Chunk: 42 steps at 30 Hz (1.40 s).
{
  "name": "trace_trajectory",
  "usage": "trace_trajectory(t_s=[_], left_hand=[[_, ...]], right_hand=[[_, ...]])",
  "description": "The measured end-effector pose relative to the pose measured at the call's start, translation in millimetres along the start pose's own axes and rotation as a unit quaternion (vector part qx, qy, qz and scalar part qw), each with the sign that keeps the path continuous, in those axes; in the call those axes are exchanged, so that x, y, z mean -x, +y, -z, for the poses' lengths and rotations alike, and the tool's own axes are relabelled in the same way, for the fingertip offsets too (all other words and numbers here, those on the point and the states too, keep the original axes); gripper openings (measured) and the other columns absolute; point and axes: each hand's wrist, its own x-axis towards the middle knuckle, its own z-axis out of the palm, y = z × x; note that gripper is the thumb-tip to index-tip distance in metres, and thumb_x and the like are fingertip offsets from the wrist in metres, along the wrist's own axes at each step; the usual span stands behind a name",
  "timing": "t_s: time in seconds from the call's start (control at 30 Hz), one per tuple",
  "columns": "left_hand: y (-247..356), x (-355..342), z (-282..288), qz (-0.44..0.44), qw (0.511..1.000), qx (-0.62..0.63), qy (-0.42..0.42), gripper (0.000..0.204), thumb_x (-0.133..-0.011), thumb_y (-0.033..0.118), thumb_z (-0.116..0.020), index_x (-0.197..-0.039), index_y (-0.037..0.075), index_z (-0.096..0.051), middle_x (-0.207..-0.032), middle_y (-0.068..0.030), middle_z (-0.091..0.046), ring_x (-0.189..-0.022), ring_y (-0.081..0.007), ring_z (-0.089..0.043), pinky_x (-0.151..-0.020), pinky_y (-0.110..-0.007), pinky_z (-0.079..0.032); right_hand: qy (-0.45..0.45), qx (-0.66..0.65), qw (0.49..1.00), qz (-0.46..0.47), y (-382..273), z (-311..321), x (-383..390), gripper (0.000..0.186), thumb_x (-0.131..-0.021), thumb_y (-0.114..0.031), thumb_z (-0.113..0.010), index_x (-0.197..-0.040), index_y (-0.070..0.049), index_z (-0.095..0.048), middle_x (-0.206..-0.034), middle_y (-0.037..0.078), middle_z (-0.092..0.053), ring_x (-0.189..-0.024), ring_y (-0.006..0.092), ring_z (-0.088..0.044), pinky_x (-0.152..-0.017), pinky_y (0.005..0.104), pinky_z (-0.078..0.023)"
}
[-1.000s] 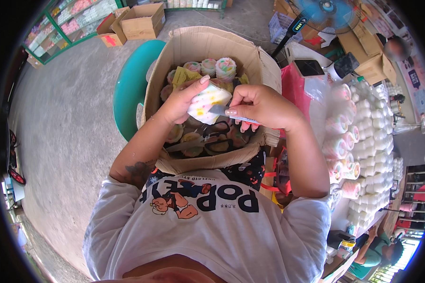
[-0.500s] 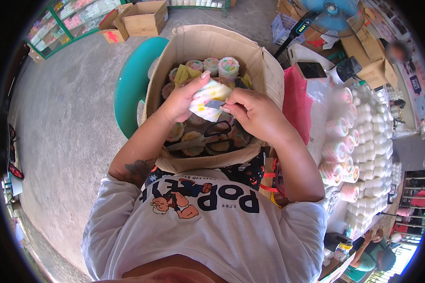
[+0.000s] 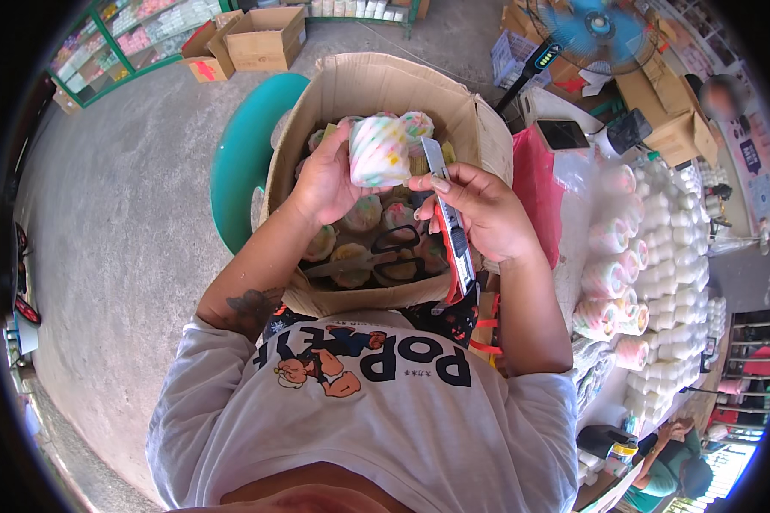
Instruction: The person repeatedly picks up small cylindrical candles from a cardboard box, uses a small knife to trim the top surface, wipes the candle with a cloth, and places it on a nearby table. The process is repeated for multiple candles throughout the clip.
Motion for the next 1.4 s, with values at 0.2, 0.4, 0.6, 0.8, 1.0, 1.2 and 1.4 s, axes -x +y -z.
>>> trace_trajectory(t_s=[0.2, 0.4, 0.6, 0.8, 1.0, 1.2, 1.4], left_hand=[[6, 4, -2, -0.023, 0.999, 0.032, -0.028, 0.056, -0.095, 0.05, -0.042, -0.132, 0.008, -0.045, -0.125, -0.0095, -0.056, -0.113, -0.0212, -0.056, -0.092, -0.041, -0.045], [-1, 2, 0, -0.031, 0.996, 0.002, -0.078, 0.044, -0.094, 0.039, -0.05, -0.125, 0.008, -0.051, -0.117, -0.0078, -0.061, -0.106, -0.018, -0.06, -0.091, -0.034, -0.048], [-3, 5, -2, -0.041, 0.993, 0.036, -0.108, 0.047, -0.095, 0.042, -0.048, -0.126, 0.006, -0.049, -0.116, -0.0084, -0.061, -0.107, -0.0183, -0.06, -0.092, -0.035, -0.048], [-1, 7, -7, -0.031, 0.996, 0.015, -0.079, 0.048, -0.095, 0.041, -0.051, -0.127, 0.005, -0.046, -0.117, -0.0088, -0.059, -0.106, -0.0184, -0.058, -0.092, -0.034, -0.046], [-7, 2, 0, -0.063, 0.995, -0.011, -0.073, 0.047, -0.09, 0.029, -0.061, -0.127, 0.005, -0.045, -0.119, -0.0081, -0.057, -0.11, -0.018, -0.055, -0.096, -0.035, -0.042], [-7, 3, -8, -0.126, 0.991, -0.012, -0.038, 0.054, -0.089, 0.025, -0.063, -0.131, 0.007, -0.034, -0.125, -0.0104, -0.051, -0.114, -0.0204, -0.052, -0.096, -0.038, -0.043], [-7, 4, -9, -0.16, 0.987, -0.011, -0.026, 0.056, -0.087, 0.019, -0.066, -0.128, 0.008, -0.029, -0.126, -0.012, -0.047, -0.117, -0.0236, -0.049, -0.098, -0.041, -0.042]], right_hand=[[-0.005, 0.083, 0.996, 0.043, -7, 9, 6, 0.023, -0.095, -0.016, -0.055, -0.114, -0.002, -0.056, -0.089, 0.006, -0.062, -0.075, 0.0145, -0.063, -0.071, 0.0266, -0.052], [0.151, 0.362, 0.894, 0.216, -6, 0, 3, 0.022, -0.089, -0.007, -0.063, -0.111, -0.003, -0.06, -0.09, 0.004, -0.065, -0.077, 0.0095, -0.059, -0.071, 0.024, -0.048], [0.139, 0.495, 0.805, 0.297, -7, -18, 6, 0.021, -0.088, -0.003, -0.061, -0.108, -0.007, -0.062, -0.092, 0.011, -0.065, -0.082, 0.0235, -0.065, -0.073, 0.0314, -0.051], [0.137, 0.584, 0.709, 0.369, -3, -20, 2, 0.035, -0.082, 0.005, -0.059, -0.112, -0.012, -0.064, -0.097, 0.012, -0.062, -0.086, 0.0302, -0.062, -0.074, 0.0376, -0.052], [0.13, 0.569, 0.762, 0.28, 1, -29, 14, 0.035, -0.084, 0.008, -0.055, -0.115, -0.007, -0.063, -0.105, 0.014, -0.061, -0.092, 0.0272, -0.062, -0.079, 0.0338, -0.051], [0.166, 0.623, 0.701, 0.306, 24, -39, 14, 0.044, -0.075, 0.005, -0.059, -0.116, -0.011, -0.062, -0.101, 0.009, -0.059, -0.092, 0.0302, -0.058, -0.078, 0.0388, -0.05], [0.165, 0.625, 0.7, 0.305, 22, -43, 12, 0.041, -0.076, 0.003, -0.058, -0.114, -0.009, -0.062, -0.097, 0.009, -0.057, -0.085, 0.0302, -0.056, -0.077, 0.0394, -0.049]])
